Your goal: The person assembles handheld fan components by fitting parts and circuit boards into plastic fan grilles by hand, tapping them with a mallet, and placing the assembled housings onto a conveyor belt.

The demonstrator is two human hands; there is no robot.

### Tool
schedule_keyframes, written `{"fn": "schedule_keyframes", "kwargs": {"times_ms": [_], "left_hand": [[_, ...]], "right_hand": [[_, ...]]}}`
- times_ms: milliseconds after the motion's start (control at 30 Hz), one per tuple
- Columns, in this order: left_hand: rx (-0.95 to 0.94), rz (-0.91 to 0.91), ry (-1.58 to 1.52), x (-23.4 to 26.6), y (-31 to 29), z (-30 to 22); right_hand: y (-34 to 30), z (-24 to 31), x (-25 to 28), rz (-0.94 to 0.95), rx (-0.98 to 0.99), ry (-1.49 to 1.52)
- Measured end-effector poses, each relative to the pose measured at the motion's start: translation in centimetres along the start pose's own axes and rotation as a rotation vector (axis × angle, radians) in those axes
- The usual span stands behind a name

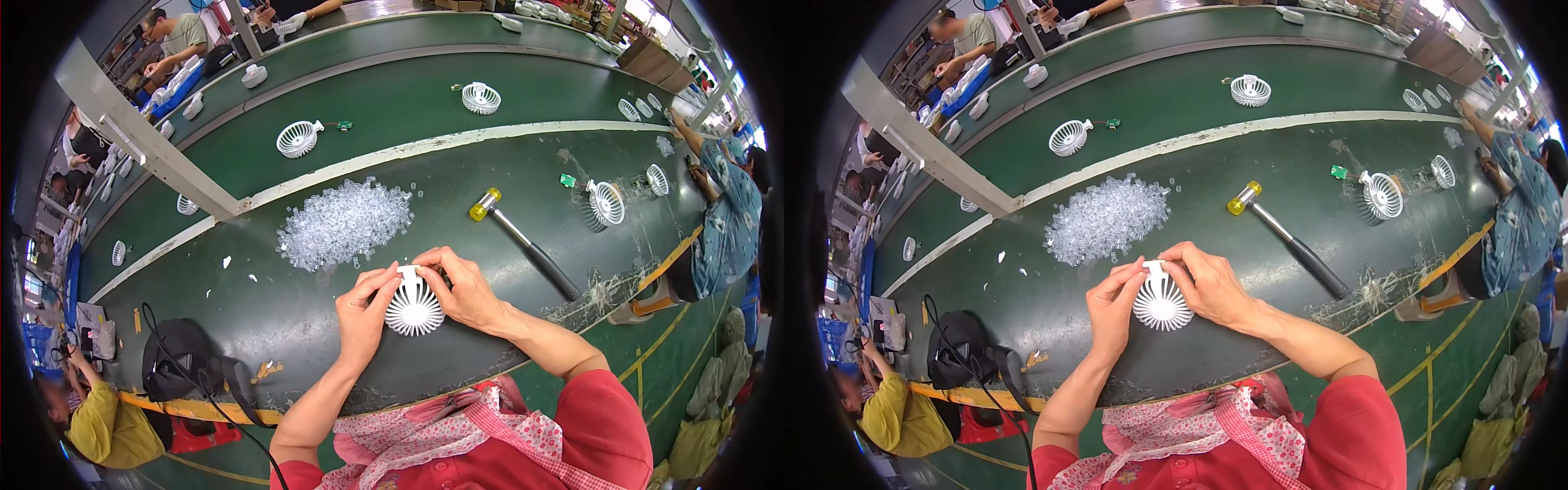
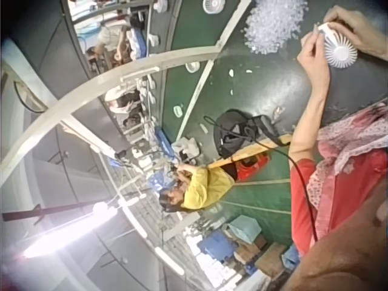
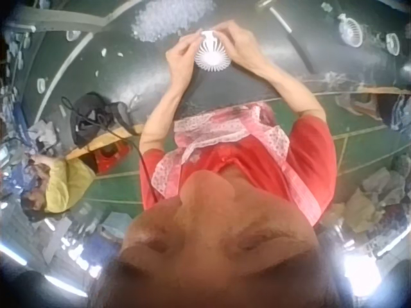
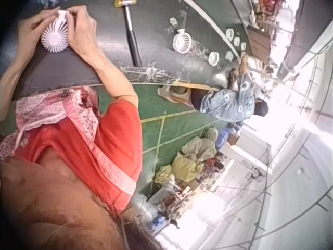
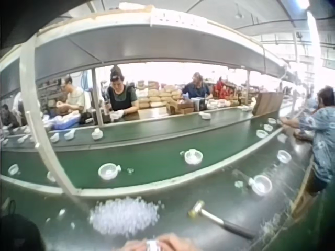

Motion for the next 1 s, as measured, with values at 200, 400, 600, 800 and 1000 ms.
{"fn": "schedule_keyframes", "kwargs": {"times_ms": [200,400,600,800,1000], "left_hand": [[0.104,0.131,-0.223,-0.6,0.9,2.0],[-0.034,0.082,-0.151,-1.5,1.1,2.5],[-0.012,0.151,-0.037,-1.2,-0.1,3.0],[-0.121,0.248,-0.007,-2.7,0.1,3.8],[-0.067,0.254,-0.016,-2.3,-0.3,3.4]], "right_hand": [[-0.2,-1.6,-0.1,0.196,-0.267,0.249],[6.5,-3.1,7.8,-0.234,-0.193,0.315],[17.4,-7.8,10.6,-0.367,0.089,-0.302],[25.0,-14.3,3.0,-0.004,0.088,-0.445],[28.2,-14.1,-7.2,0.315,0.342,-0.974]]}}
Point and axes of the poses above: each hand's wrist, its own y-axis towards the middle knuckle, its own x-axis out of the back of the hand, z = x × y, the point moved 7 cm from there along y, towards the middle knuckle, and after that the axes turned 1 degree about z, right-handed, at the moved point
